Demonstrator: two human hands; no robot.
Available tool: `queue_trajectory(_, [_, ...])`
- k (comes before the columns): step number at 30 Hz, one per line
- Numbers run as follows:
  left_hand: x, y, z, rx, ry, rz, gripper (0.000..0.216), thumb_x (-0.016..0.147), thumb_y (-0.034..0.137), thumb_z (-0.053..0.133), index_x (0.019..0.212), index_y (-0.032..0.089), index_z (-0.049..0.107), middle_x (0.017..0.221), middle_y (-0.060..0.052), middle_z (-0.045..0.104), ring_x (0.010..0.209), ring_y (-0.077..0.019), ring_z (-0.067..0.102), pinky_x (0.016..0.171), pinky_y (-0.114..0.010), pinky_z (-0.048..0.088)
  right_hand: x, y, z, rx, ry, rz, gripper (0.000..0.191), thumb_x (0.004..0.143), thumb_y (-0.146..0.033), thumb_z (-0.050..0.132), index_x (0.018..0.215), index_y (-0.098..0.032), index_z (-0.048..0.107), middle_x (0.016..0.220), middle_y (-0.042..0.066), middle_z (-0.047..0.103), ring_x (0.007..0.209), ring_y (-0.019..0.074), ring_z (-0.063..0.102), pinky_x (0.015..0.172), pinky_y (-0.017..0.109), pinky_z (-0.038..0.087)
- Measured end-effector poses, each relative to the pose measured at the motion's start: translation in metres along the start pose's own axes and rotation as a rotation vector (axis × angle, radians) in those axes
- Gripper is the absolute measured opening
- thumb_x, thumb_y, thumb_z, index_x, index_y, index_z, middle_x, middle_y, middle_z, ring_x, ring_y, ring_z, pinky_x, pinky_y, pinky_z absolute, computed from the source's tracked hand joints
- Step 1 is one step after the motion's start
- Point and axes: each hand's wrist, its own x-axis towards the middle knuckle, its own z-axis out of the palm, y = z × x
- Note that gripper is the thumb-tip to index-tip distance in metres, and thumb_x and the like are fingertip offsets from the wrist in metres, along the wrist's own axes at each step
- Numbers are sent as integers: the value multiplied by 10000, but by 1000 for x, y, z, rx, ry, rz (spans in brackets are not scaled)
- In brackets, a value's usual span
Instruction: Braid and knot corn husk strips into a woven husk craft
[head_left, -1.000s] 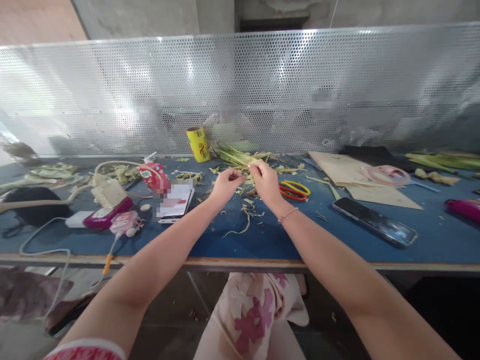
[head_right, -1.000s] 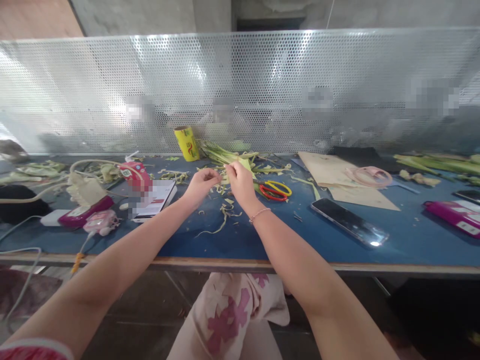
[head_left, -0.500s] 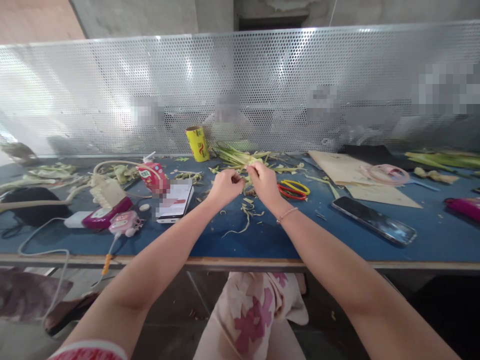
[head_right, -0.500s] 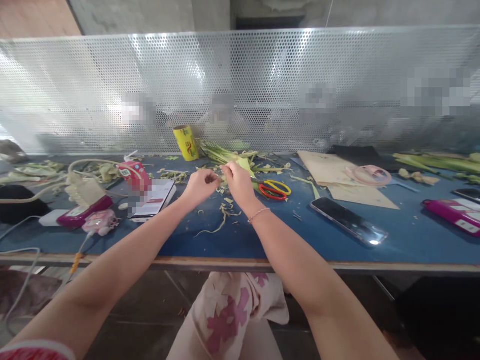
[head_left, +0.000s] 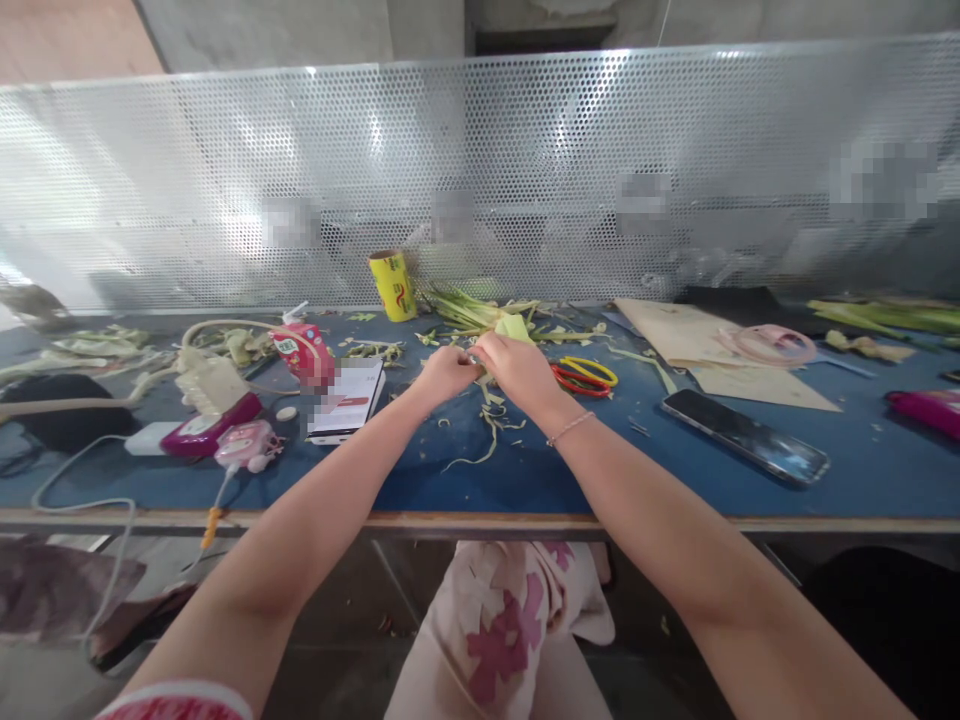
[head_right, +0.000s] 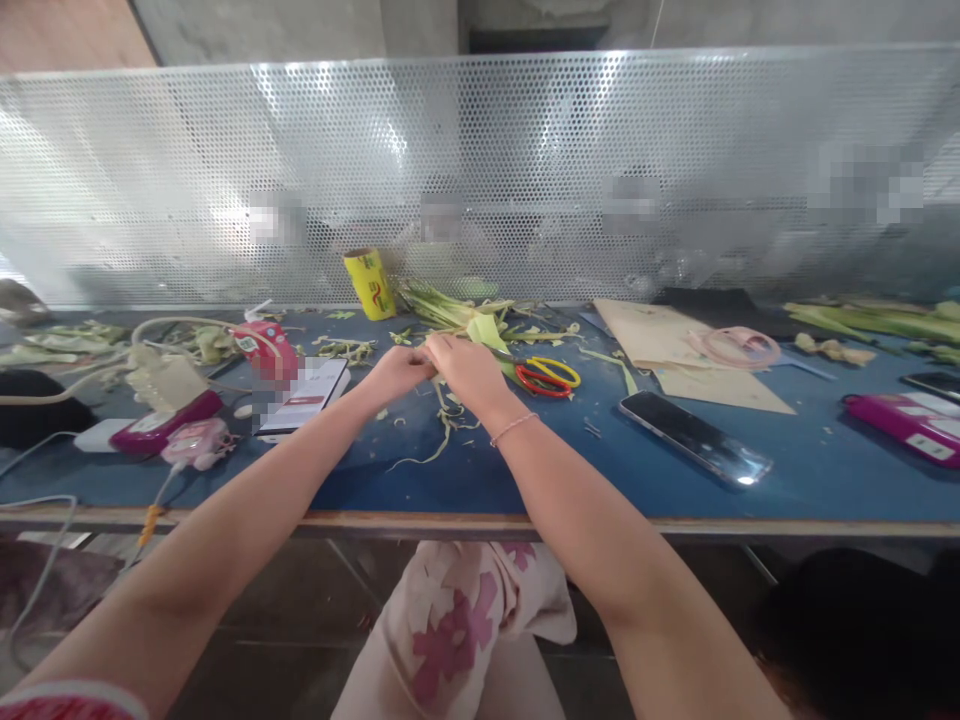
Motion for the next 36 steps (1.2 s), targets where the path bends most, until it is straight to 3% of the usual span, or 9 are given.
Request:
queue_trajectory(8, [1, 0, 2, -2, -9, 55, 230, 657, 226, 487, 443, 174, 422, 471, 29, 392, 531, -101, 356, 553, -264, 272, 0, 1, 1, 75, 15, 21, 297, 969, -312, 340, 861, -167, 575, 798, 82, 640, 709, 181, 562, 618, 285, 324])
queue_trajectory(13, [-2, -2, 3, -348, 41, 33, 221, 673, 219, 423, 461, 170, 460, 510, -1, 487, 509, -113, 443, 543, -256, 344, 2, 8, 2, 358, 210, 238, 322, 949, -391, 347, 811, -188, 554, 714, 39, 590, 664, 159, 530, 636, 277, 356])
queue_trajectory(16, [-4, -1, 7, -567, 44, -64, 224, 680, 233, 433, 495, 155, 533, 530, -34, 559, 501, -125, 496, 561, -260, 400, 3, 14, 1, 454, 372, 361, 285, 925, -392, 380, 770, -200, 524, 669, 10, 548, 636, 143, 497, 647, 277, 367])
queue_trajectory(18, [-5, 1, 9, -731, -75, -218, 251, 702, 245, 433, 538, 139, 590, 590, -81, 627, 527, -145, 552, 601, -279, 443, 4, 17, -1, 492, 468, 421, 258, 913, -380, 391, 756, -209, 503, 665, 3, 537, 636, 139, 486, 652, 278, 373])
queue_trajectory(20, [-7, 5, 10, -893, -285, -353, 273, 731, 256, 440, 604, 119, 638, 673, -131, 677, 594, -170, 614, 659, -301, 477, 4, 19, -2, 530, 525, 449, 246, 908, -373, 385, 751, -215, 488, 670, 3, 537, 642, 140, 486, 656, 281, 380])
queue_trajectory(23, [-10, 9, 9, -1091, -571, -424, 312, 787, 253, 425, 746, 79, 681, 778, -173, 706, 696, -182, 657, 737, -312, 492, 5, 21, 0, 552, 555, 440, 242, 901, -371, 382, 742, -219, 482, 682, 8, 546, 657, 143, 497, 660, 283, 391])
queue_trajectory(25, [-12, 11, 10, -1199, -638, -428, 328, 822, 241, 409, 826, 60, 682, 806, -174, 710, 716, -169, 660, 765, -305, 492, 6, 21, 2, 542, 554, 428, 238, 897, -367, 382, 742, -220, 487, 696, 13, 558, 670, 145, 509, 662, 284, 398])
queue_trajectory(31, [-15, 16, 13, -1443, -473, -378, 268, 853, 147, 404, 824, 70, 659, 710, -111, 687, 662, -127, 637, 755, -270, 507, 6, 17, 2, 553, 524, 433, 235, 899, -362, 386, 763, -213, 505, 720, 14, 571, 688, 145, 521, 665, 284, 405])
queue_trajectory(36, [-17, 18, 14, -1437, -421, -360, 243, 869, 133, 435, 761, 85, 648, 672, -83, 666, 597, -99, 611, 688, -243, 521, 5, 14, -1, 598, 533, 449, 214, 885, -352, 410, 755, -211, 505, 723, 15, 571, 695, 146, 516, 682, 287, 401])
